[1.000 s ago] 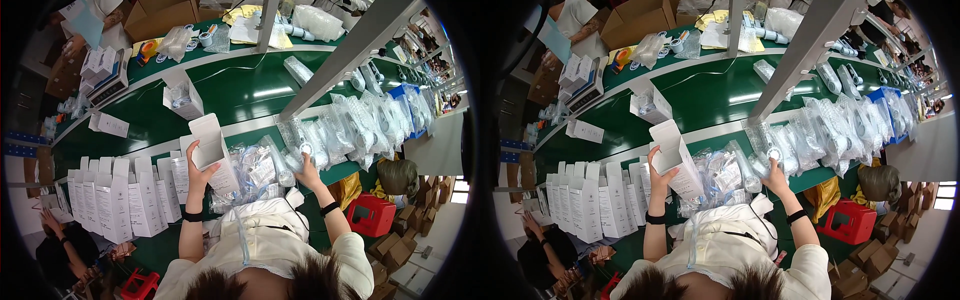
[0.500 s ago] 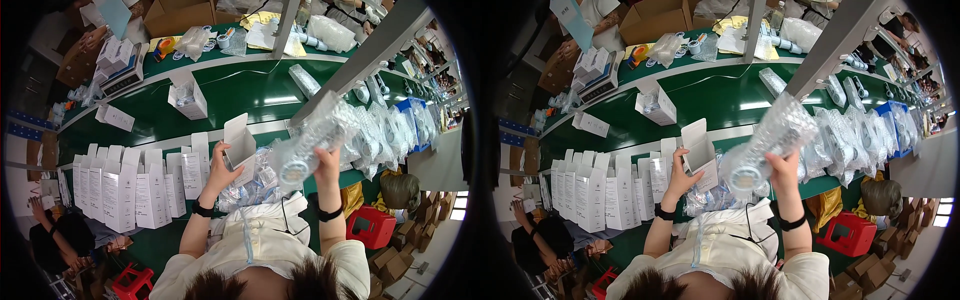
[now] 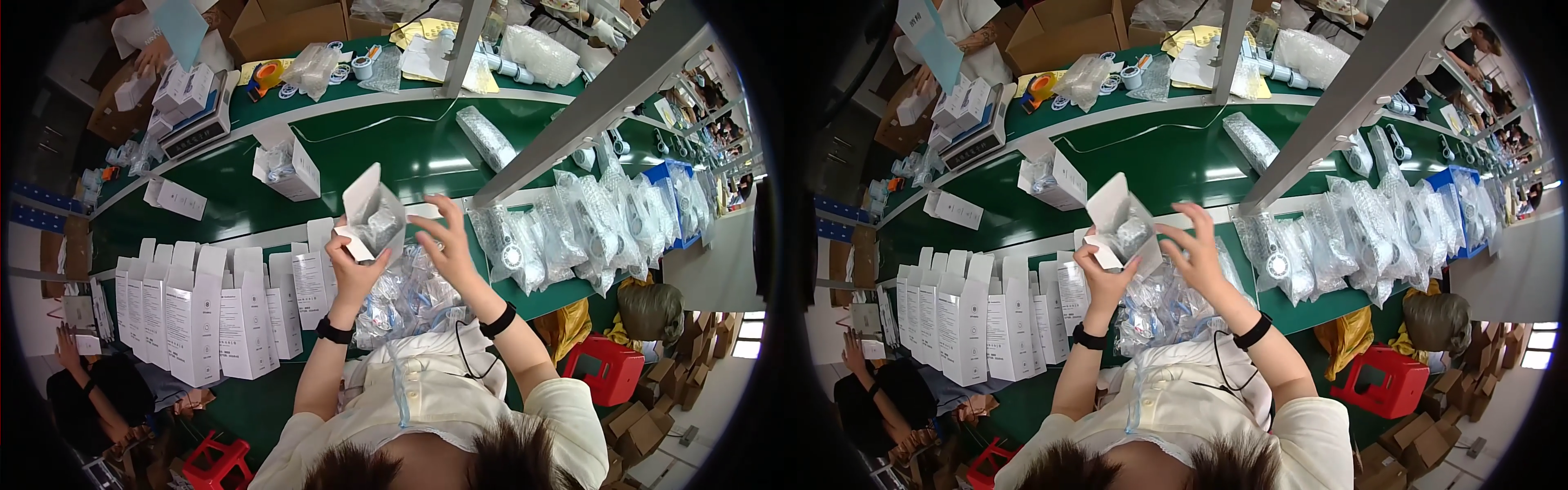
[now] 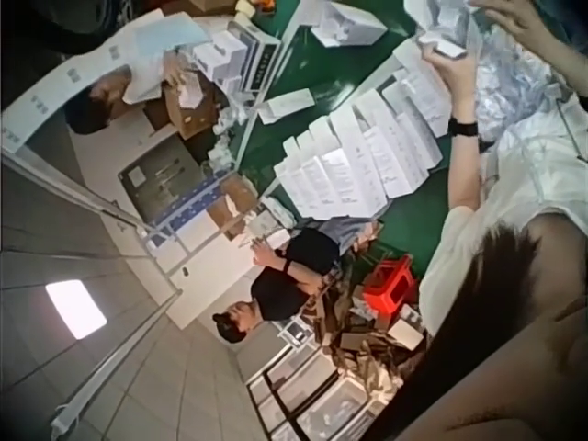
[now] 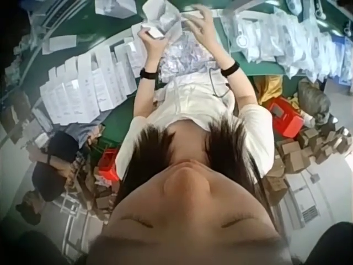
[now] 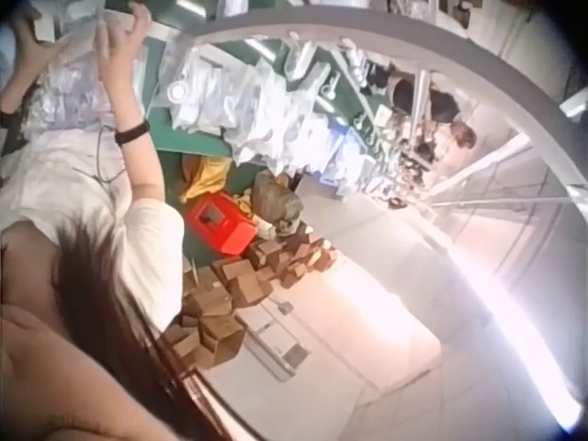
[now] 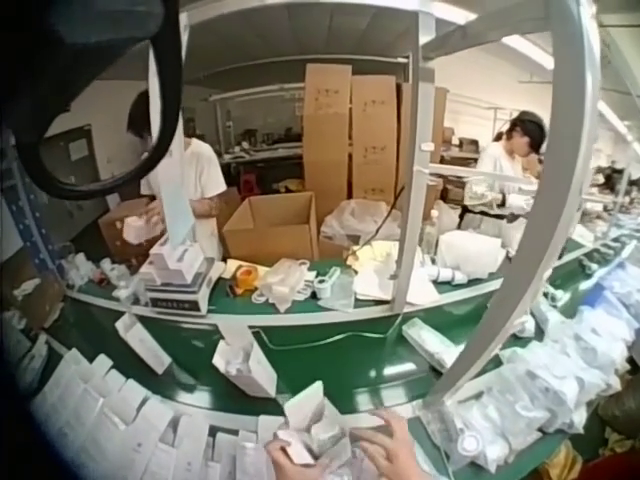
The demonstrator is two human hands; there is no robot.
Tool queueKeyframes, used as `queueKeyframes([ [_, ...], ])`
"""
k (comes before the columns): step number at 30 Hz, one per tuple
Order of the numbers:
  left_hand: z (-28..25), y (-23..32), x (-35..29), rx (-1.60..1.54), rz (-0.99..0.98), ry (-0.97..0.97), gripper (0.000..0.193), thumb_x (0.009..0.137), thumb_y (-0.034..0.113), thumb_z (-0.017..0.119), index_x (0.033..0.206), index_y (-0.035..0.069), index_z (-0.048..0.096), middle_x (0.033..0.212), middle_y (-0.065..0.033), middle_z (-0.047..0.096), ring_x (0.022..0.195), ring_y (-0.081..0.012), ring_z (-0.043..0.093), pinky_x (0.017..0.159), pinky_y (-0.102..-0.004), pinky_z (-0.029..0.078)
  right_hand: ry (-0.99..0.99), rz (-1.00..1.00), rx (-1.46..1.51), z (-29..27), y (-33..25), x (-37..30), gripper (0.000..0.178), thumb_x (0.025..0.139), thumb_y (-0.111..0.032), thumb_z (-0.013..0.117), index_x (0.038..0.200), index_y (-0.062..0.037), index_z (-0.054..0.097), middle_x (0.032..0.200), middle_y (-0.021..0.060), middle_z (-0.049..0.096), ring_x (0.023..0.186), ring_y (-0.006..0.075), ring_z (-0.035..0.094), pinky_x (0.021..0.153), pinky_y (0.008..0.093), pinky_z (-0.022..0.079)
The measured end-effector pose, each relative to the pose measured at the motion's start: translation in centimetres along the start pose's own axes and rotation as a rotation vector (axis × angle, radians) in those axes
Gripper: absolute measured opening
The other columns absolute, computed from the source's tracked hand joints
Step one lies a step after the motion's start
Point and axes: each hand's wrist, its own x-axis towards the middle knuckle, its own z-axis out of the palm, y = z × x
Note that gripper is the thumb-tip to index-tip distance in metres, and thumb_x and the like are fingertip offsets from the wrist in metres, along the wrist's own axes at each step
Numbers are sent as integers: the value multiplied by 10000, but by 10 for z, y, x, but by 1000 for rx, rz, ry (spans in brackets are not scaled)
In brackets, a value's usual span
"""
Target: The person packs items by hand, picking up a bubble-wrapped object and a small bag to place them into a white box. They repeat this process multiple times, occasionally reaching into a cardboard box for more supplies.
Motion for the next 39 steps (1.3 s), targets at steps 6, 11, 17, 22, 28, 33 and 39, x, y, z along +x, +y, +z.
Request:
queueKeyframes([
  [6, -11, -33, 27, -50, -201, -12, 657, 575, 27, 737, 1027, 70, 261, 1159, -199, 374, 1071, -287, 416, 902, -358, 343, -645, 164, -295, 2, 71, -49, 263, 663, -113, 655, 916, -66, 601, 1034, 74, 515, 1014, 266, 461, 851, 396, 391],
  [11, -18, -37, 44, 73, -213, -217, 500, 575, 42, 707, 990, 44, 428, 1065, -141, 405, 1010, -276, 445, 847, -338, 368, -695, -227, -147, -10, 88, -46, 262, 679, -105, 647, 929, -69, 580, 1043, 71, 514, 952, 260, 497, 839, 355, 408],
  [17, -25, -26, 58, 280, -224, -221, 204, 612, 17, 664, 785, 8, 555, 988, -158, 499, 850, -305, 526, 724, -328, 428, -574, 573, 432, -28, 55, -17, 284, 754, -102, 611, 1019, -55, 521, 1004, 75, 492, 915, 191, 485, 859, 329, 391],
  [22, -32, -24, 75, 272, -399, -157, 82, 608, -4, 645, 660, -28, 586, 726, -133, 558, 623, -266, 551, 574, -315, 425, -190, 536, 1097, -13, 7, 59, 385, 778, -51, 582, 1111, -7, 394, 856, 55, 389, 826, 144, 436, 820, 307, 384],
  [28, -32, -33, 80, 225, -452, -147, 97, 585, -1, 651, 660, -37, 601, 664, -119, 576, 546, -253, 544, 525, -303, 414, -129, 21, 424, 66, -11, 76, 417, 720, -65, 628, 1070, -33, 404, 849, 93, 424, 850, 226, 439, 806, 312, 371],
  [33, -30, -39, 76, 197, -466, -110, 121, 572, 10, 656, 674, -35, 608, 704, -126, 596, 590, -245, 564, 555, -290, 432, -152, -228, -55, 84, -18, 71, 320, 721, -159, 623, 993, -58, 488, 886, 102, 461, 873, 257, 457, 870, 421, 343],
  [39, -31, -53, 66, 137, -485, -76, 88, 604, -8, 635, 689, -27, 622, 757, -111, 619, 643, -231, 591, 603, -262, 455, -296, -451, -258, 66, -4, 61, 308, 716, -267, 624, 956, -86, 561, 941, 80, 497, 926, 249, 465, 963, 525, 247],
])
